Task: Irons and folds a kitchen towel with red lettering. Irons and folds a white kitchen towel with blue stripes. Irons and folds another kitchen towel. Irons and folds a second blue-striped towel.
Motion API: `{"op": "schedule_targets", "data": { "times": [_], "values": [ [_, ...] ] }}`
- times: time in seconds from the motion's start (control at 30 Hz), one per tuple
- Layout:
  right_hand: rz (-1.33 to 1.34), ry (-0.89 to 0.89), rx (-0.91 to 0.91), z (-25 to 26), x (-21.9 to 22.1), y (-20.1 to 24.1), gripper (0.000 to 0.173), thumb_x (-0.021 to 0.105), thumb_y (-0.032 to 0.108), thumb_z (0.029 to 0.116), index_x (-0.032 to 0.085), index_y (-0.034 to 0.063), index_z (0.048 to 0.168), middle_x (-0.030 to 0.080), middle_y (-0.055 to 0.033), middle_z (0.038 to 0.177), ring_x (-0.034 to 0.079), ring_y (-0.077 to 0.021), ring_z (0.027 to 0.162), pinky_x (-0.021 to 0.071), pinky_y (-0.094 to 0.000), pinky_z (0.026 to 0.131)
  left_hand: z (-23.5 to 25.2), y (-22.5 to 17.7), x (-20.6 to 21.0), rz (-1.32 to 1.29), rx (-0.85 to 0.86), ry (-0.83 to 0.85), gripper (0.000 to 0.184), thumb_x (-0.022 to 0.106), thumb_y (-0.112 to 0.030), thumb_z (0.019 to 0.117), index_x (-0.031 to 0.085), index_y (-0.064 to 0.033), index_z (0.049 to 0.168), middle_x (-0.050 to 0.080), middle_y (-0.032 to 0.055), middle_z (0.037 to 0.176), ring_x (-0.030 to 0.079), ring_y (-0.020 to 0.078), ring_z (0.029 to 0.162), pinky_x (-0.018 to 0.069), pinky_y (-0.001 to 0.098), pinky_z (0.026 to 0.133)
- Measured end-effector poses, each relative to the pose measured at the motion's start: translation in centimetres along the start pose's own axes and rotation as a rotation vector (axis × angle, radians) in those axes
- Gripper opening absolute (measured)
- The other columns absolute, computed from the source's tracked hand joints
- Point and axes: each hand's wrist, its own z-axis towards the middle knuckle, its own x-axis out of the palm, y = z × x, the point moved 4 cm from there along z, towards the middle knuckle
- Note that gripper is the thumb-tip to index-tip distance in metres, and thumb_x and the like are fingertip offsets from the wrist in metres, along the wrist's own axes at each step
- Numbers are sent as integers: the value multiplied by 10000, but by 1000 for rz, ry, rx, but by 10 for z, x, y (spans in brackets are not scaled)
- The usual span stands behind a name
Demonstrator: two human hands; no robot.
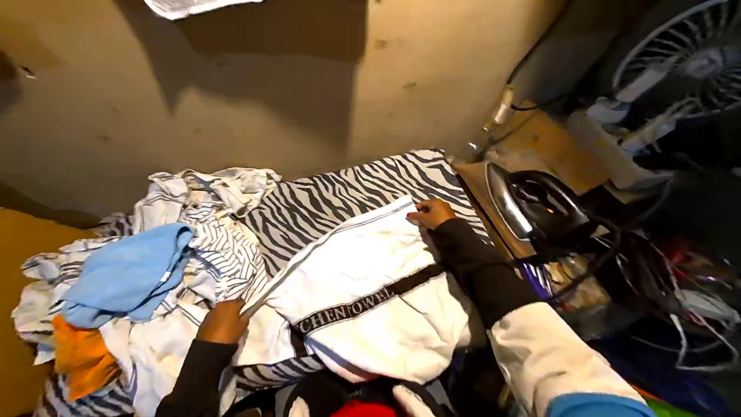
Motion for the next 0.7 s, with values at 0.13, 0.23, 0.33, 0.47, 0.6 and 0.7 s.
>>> {"op": "schedule_targets", "data": {
  "times": [0.13,0.23,0.33,0.47,0.6,0.7],
  "values": [
    [136,-40,-4,6,-10,24,270,745,194,960,743,-59,1056,715,-284,1031,680,-433,982,502,-656,923,-12,34,-8,-99,15,-119,216,644,-73,969,712,86,1097,671,360,1123,608,564,1137,431,737,971],
    [172,-29,-95,-26,-84,88,249,665,123,1012,681,-64,1176,696,-218,1038,653,-238,792,569,-442,755,-36,66,-51,-244,150,-496,173,717,-81,928,737,81,984,702,336,949,667,550,946,455,762,874],
    [280,-154,-134,-28,-150,102,217,671,89,996,636,-57,1153,667,-74,812,572,-36,590,529,-231,589,-38,64,-112,-275,190,-682,199,664,-97,963,719,89,1007,685,347,929,656,554,910,443,772,833],
    [441,-316,18,-15,-208,117,269,629,124,1033,555,-38,1234,653,-95,923,656,-68,684,587,-250,676,27,17,-197,-277,246,-725,183,653,-72,994,736,66,1080,696,338,1023,651,544,1010,435,745,920],
    [554,-506,-188,-8,-277,122,291,590,74,1039,514,-20,1303,655,-83,1014,707,-86,764,623,-278,735,54,-26,-290,-424,239,-901,203,687,-97,976,720,85,1060,682,353,1018,650,533,974,439,730,911],
    [551,-651,-360,-28,-328,138,330,552,57,1046,491,-14,1362,615,-46,1086,669,-40,848,601,-257,796,40,-43,-348,-655,363,-1053,201,628,-41,988,690,51,1156,691,257,1033,654,298,770,546,508,757]
  ]
}}
